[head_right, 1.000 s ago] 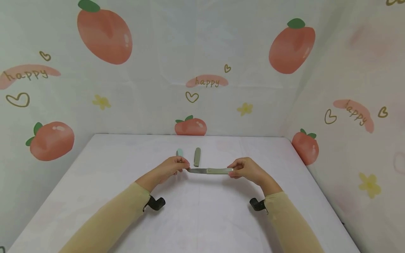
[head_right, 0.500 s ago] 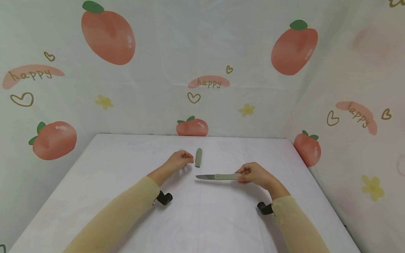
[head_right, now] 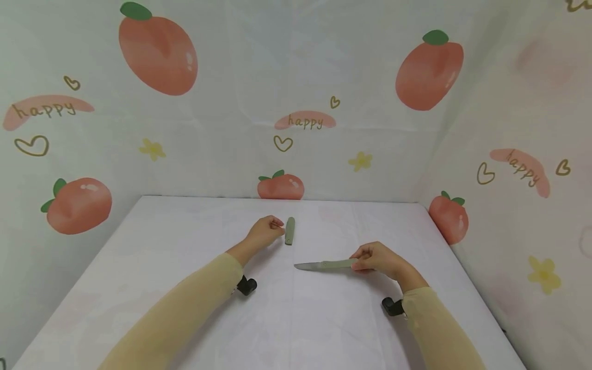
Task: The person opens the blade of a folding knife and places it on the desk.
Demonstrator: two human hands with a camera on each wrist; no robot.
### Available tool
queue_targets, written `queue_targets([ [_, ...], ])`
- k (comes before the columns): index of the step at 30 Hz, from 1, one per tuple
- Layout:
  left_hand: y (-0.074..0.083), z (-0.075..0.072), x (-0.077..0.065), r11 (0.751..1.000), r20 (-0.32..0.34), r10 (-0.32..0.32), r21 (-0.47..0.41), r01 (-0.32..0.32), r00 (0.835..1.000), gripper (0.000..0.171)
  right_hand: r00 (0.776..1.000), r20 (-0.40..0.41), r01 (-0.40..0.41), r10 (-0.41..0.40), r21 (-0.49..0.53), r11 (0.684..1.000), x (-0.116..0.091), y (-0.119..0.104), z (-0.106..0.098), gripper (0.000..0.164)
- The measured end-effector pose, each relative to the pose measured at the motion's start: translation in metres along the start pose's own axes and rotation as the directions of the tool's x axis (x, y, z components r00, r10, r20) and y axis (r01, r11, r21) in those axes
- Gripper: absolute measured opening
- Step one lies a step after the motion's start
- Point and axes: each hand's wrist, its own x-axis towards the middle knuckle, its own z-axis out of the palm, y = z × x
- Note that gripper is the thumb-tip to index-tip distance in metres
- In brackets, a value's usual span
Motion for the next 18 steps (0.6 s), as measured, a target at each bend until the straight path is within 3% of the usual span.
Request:
queue_targets([
  [12, 0.008, 0.008, 0.007, 0.987, -0.013, 0.024, 0.158, -0.022, 1.0, 0.026, 0.993, -0.005, -0.119, 0.119, -0.096, 0.988, -0.004, 0.0, -0.006, 0.031],
  [18, 0.009, 0.012, 0.011, 0.962, -0.006, 0.022, 0.272, -0.019, 1.0, 0.027, 0.985, -0.005, -0.174, 0.175, -0.151, 0.973, -0.002, -0.002, -0.004, 0.027],
])
